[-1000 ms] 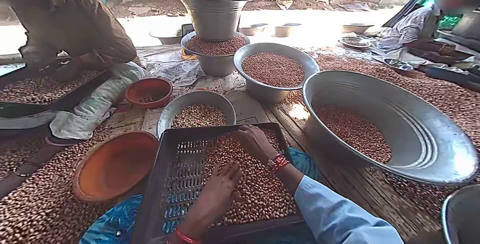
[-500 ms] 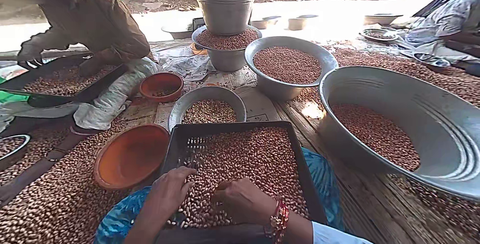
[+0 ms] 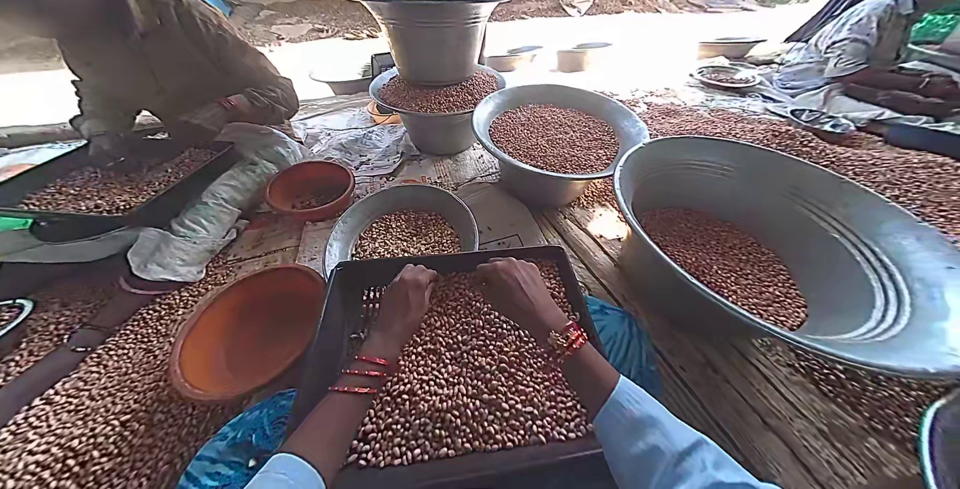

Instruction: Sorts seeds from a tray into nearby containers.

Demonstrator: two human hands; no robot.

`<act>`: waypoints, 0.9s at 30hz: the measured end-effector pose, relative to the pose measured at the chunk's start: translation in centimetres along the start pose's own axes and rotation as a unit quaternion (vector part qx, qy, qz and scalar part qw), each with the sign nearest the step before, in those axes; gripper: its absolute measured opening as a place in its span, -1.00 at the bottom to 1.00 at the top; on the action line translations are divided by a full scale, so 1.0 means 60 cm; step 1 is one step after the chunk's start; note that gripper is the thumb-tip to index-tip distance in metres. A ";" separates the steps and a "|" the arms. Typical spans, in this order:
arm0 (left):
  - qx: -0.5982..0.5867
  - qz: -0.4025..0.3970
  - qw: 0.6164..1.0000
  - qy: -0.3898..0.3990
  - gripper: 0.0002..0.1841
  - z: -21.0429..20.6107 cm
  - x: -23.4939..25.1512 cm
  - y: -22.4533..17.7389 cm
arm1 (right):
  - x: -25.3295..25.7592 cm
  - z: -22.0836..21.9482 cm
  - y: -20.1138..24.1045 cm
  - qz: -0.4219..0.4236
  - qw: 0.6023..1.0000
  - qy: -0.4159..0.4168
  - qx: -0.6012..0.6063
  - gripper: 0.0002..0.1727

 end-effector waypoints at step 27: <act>0.025 0.114 0.992 0.050 -0.74 0.008 -0.035 0.046 | 0.033 -0.012 -0.048 -0.044 0.997 -0.061 0.030 -0.70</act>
Point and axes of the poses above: each hand's wrist, its own x-axis towards the middle knuckle, its own z-axis out of the back of the hand, y = z × x, the point moved 5 cm from there along x, towards the middle knuckle, and after that the axes turned 4 degrees about -x, right-handed, at the moved point
